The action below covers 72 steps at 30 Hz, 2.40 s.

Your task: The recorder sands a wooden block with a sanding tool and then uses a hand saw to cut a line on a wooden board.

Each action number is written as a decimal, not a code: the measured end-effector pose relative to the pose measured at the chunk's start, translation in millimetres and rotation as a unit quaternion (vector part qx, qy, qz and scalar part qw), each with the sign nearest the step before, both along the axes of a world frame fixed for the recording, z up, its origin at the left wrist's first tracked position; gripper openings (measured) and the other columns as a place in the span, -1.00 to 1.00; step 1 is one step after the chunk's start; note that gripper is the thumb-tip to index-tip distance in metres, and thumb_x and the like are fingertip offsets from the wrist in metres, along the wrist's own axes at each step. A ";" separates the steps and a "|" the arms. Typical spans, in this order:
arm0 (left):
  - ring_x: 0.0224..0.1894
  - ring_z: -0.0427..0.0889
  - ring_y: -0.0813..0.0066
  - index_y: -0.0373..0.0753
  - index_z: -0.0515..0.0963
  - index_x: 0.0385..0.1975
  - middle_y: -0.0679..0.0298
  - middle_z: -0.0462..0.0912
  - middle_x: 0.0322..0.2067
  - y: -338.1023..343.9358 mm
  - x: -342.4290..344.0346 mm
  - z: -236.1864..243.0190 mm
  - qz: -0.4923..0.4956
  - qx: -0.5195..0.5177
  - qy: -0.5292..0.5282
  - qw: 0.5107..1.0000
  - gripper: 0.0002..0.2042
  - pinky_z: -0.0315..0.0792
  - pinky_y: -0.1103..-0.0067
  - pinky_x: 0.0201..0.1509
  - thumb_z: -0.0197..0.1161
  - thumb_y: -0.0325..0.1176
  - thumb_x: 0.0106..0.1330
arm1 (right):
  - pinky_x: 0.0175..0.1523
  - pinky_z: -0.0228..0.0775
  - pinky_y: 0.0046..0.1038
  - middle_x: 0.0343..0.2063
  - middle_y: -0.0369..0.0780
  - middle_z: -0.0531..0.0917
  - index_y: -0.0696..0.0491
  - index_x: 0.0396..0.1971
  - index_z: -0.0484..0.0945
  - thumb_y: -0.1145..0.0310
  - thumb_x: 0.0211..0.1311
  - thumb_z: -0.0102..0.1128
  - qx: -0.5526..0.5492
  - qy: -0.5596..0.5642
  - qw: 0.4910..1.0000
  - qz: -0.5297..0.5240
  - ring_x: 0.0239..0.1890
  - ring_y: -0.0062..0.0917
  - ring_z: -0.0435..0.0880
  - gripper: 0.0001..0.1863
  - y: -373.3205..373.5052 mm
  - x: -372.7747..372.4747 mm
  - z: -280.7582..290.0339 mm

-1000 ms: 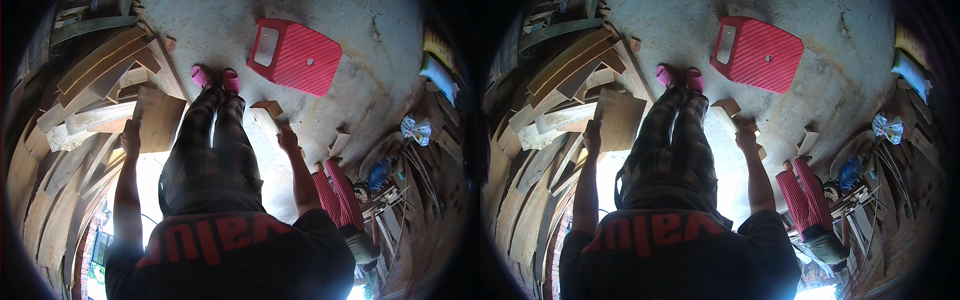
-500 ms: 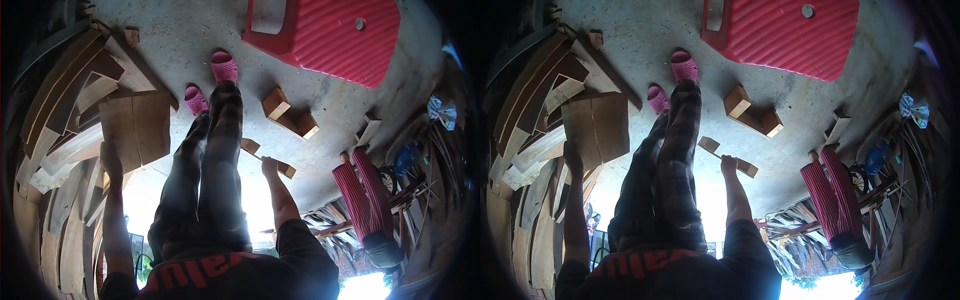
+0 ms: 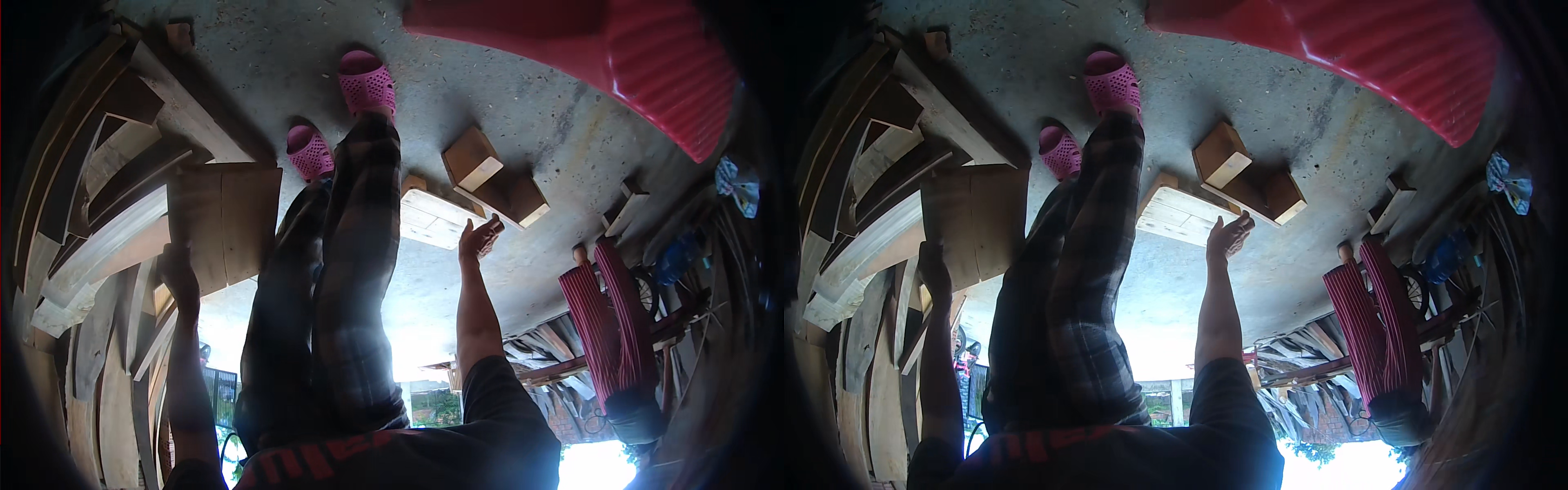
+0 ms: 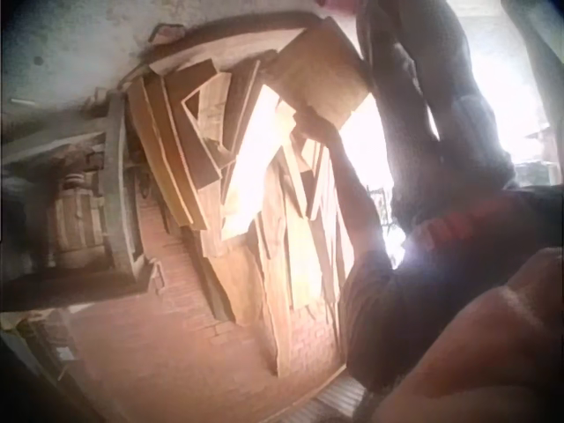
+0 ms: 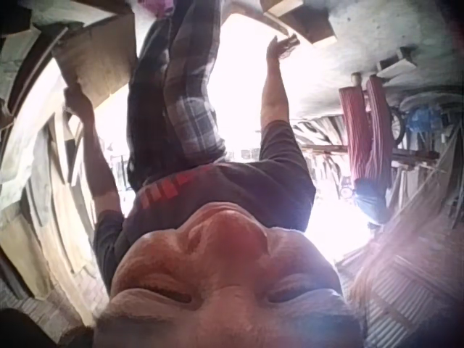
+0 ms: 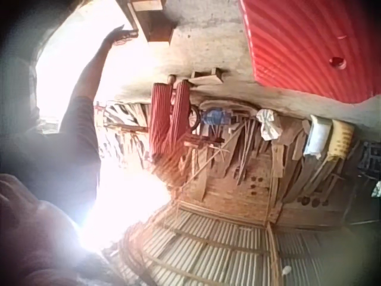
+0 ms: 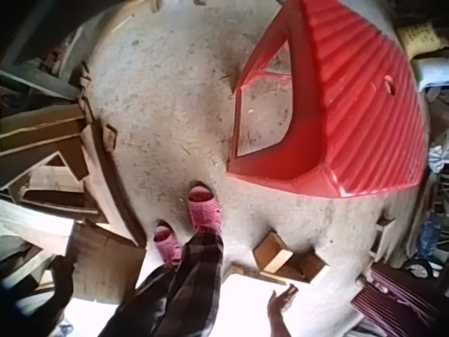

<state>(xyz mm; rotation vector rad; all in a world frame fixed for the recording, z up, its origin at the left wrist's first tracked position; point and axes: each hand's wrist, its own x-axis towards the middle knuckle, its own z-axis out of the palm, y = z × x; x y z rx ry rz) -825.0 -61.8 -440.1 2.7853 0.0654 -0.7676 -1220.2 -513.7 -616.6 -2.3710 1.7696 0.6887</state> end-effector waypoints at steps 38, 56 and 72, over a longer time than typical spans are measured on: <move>-0.51 0.53 -0.04 -0.25 0.44 -0.42 -0.04 0.54 -0.54 -78.1 67.7 115.6 0.180 -0.041 -0.100 0.978 -0.86 0.34 0.25 -0.47 0.22 -0.35 0.30 | -0.16 0.44 -0.47 -0.42 -0.20 0.54 0.14 0.16 0.31 0.25 0.32 0.19 0.114 -0.347 0.923 0.122 -0.37 -0.53 0.54 -0.50 -232.3 426.0 262.3; -0.37 0.55 -0.20 -0.20 0.40 -0.47 -0.06 0.60 -0.48 -59.3 168.9 203.8 0.363 0.016 -0.044 0.931 -0.71 0.36 0.13 -0.40 0.21 -0.10 0.28 | -0.52 0.65 -0.27 -0.57 -0.22 0.55 0.07 -0.33 0.43 0.26 0.01 0.43 0.397 -0.278 0.874 -0.032 -0.61 -0.39 0.64 -0.64 -176.5 719.0 311.6; -0.54 0.42 -0.14 -0.21 0.39 -0.50 -0.05 0.51 -0.63 -73.5 334.2 248.1 0.374 -0.046 -0.134 0.917 -0.71 0.33 0.24 -0.48 0.25 -0.16 0.28 | 0.14 0.39 -0.18 0.02 0.16 0.52 0.18 0.32 0.14 -0.11 0.03 0.31 0.259 -0.223 0.858 0.384 0.07 -0.02 0.53 -0.02 -130.6 989.3 262.1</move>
